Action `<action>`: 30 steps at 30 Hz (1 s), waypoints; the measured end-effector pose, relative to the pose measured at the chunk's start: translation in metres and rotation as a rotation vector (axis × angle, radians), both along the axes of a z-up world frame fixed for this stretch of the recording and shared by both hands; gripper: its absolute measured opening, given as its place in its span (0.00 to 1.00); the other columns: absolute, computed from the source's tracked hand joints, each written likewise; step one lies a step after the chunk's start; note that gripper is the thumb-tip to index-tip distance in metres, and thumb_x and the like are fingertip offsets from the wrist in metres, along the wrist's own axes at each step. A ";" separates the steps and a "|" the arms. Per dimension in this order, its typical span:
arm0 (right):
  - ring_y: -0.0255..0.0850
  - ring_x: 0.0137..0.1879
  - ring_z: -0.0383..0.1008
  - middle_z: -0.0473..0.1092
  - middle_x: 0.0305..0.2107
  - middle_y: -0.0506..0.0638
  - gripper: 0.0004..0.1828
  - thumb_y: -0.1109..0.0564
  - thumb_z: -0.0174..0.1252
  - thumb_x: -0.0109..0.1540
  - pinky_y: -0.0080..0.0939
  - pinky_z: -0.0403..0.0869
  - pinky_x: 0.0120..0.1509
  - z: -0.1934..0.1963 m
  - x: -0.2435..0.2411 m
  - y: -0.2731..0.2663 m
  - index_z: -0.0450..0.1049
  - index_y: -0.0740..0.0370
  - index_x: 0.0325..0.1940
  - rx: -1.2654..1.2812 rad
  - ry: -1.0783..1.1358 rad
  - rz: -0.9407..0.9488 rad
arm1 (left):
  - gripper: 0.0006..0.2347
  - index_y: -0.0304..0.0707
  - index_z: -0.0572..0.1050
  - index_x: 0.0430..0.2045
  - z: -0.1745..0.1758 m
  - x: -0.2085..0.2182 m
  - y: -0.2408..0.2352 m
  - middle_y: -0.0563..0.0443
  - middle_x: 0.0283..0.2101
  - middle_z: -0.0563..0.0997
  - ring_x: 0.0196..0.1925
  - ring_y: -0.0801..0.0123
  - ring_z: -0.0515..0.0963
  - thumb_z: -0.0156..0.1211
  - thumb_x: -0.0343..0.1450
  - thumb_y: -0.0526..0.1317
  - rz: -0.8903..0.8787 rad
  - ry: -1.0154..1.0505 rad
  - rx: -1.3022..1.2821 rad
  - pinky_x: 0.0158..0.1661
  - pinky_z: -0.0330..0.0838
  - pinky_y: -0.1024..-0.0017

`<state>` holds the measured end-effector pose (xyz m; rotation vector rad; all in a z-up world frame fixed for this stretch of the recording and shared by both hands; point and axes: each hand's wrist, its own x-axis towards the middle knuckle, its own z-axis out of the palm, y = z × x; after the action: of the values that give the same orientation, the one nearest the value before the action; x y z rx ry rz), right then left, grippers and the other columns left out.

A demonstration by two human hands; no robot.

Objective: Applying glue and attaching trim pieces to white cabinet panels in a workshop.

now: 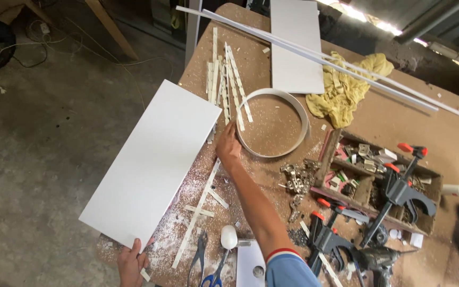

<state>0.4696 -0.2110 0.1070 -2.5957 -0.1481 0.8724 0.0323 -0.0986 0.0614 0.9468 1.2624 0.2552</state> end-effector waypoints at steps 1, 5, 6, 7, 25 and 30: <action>0.52 0.42 0.83 0.40 0.76 0.58 0.42 0.63 0.44 0.65 0.47 0.84 0.45 -0.032 0.009 0.004 0.34 0.66 0.79 -0.003 0.003 0.007 | 0.13 0.27 0.70 0.45 -0.002 0.001 0.001 0.26 0.41 0.82 0.12 0.78 0.53 0.50 0.76 0.41 0.007 0.003 -0.003 0.16 0.56 0.74; 0.44 0.30 0.76 0.66 0.58 0.65 0.36 0.57 0.49 0.66 0.42 0.76 0.31 -0.171 0.042 0.002 0.48 0.66 0.78 -0.195 -0.276 0.083 | 0.13 0.27 0.70 0.46 -0.009 -0.007 0.003 0.24 0.41 0.82 0.11 0.79 0.53 0.51 0.76 0.41 0.012 -0.034 -0.033 0.16 0.56 0.75; 0.44 0.30 0.72 0.77 0.46 0.61 0.37 0.54 0.52 0.66 0.44 0.72 0.32 -0.208 0.049 -0.006 0.53 0.66 0.78 -0.254 -0.365 0.175 | 0.13 0.27 0.69 0.46 -0.011 -0.011 0.001 0.24 0.42 0.83 0.11 0.79 0.52 0.51 0.76 0.41 0.023 -0.057 -0.053 0.16 0.56 0.75; 0.44 0.30 0.72 0.77 0.46 0.61 0.37 0.54 0.52 0.66 0.44 0.72 0.32 -0.183 0.048 -0.013 0.53 0.66 0.78 -0.258 -0.364 0.168 | 0.13 0.27 0.69 0.46 -0.007 -0.008 0.002 0.24 0.42 0.83 0.11 0.79 0.52 0.51 0.76 0.41 0.015 -0.058 -0.055 0.16 0.56 0.75; 0.49 0.35 0.81 0.77 0.34 0.60 0.34 0.30 0.56 0.66 0.54 0.81 0.33 -0.103 -0.058 -0.189 0.73 0.67 0.49 -0.459 -0.096 0.200 | 0.08 0.37 0.72 0.39 0.001 -0.005 0.000 0.31 0.41 0.83 0.12 0.81 0.53 0.53 0.75 0.43 -0.057 -0.091 -0.043 0.17 0.58 0.77; 0.47 0.34 0.79 0.78 0.29 0.58 0.30 0.39 0.68 0.58 0.47 0.76 0.37 -0.036 -0.107 -0.202 0.74 0.61 0.54 0.071 -0.173 -0.125 | 0.14 0.40 0.71 0.39 -0.006 -0.015 -0.016 0.37 0.37 0.83 0.12 0.79 0.58 0.50 0.77 0.51 0.047 -0.159 -0.058 0.17 0.59 0.77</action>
<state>0.3626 -0.4128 0.0712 -2.5799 -0.0630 0.5881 0.0171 -0.1142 0.0558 0.8310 1.1411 0.3230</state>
